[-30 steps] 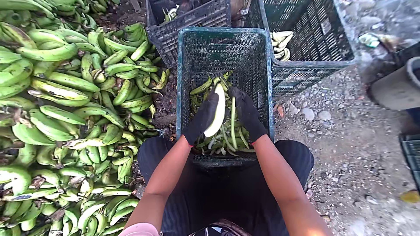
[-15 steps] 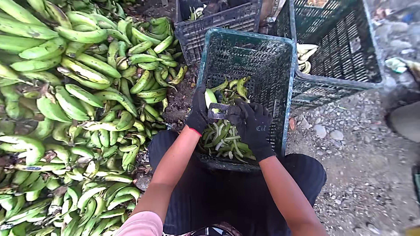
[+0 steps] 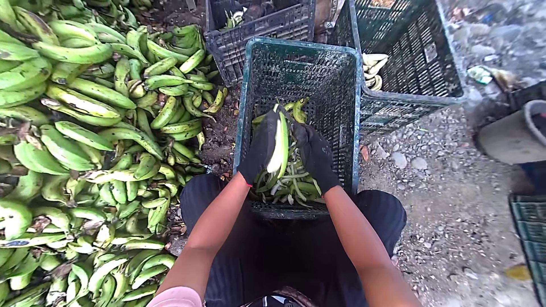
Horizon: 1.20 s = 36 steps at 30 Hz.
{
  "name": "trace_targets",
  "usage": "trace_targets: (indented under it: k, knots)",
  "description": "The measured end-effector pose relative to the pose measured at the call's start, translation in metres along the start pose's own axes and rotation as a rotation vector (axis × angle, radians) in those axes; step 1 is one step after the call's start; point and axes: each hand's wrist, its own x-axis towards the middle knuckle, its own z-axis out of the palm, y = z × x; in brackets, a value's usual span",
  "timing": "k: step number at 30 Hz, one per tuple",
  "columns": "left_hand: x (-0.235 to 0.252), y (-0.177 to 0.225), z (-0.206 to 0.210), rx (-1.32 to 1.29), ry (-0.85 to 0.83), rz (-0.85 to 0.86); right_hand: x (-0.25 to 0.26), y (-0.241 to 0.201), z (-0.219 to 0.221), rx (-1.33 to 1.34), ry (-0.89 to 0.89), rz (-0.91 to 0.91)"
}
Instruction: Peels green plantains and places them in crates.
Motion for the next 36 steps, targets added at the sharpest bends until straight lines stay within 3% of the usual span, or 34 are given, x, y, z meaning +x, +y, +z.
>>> trace_targets:
  k: [2,5,9,12,14,16,20,23,26,30,36]
  knots:
    - [-0.016,0.01,0.007,0.086,-0.163,-0.025,0.008,0.013,0.0,0.204,-0.044,0.054]
    - [-0.013,0.01,0.013,-0.168,-0.2,-0.076,0.01,0.027,0.0,0.342,-0.058,0.045]
    - [0.009,0.005,-0.015,-0.625,-0.066,-0.176,-0.005,0.011,-0.005,0.044,0.084,-0.209]
    - [0.013,0.013,-0.033,-0.807,0.072,-0.286,-0.017,0.008,0.001,-0.163,0.206,-0.506]
    - [0.013,0.018,-0.038,-0.826,0.118,-0.328,-0.019,0.006,0.006,-0.192,0.254,-0.576]
    - [0.011,0.018,-0.038,-0.718,0.17,-0.295,-0.02,0.004,0.007,-0.195,0.237,-0.537]
    - [0.008,0.019,-0.026,-0.352,0.202,-0.175,-0.022,-0.001,0.002,-0.108,0.037,-0.298]
    - [0.004,0.006,-0.008,-0.088,0.082,-0.073,-0.002,0.003,0.005,0.098,-0.073,-0.07]
    - [-0.011,0.02,0.007,0.113,-0.048,-0.124,0.004,0.009,-0.003,0.294,-0.142,0.106]
    - [-0.011,0.017,0.008,-0.086,-0.097,-0.191,0.001,0.009,-0.011,0.275,-0.076,0.124]
    - [-0.016,0.019,-0.003,-0.191,-0.272,-0.089,0.017,0.032,-0.007,0.411,0.009,0.165]
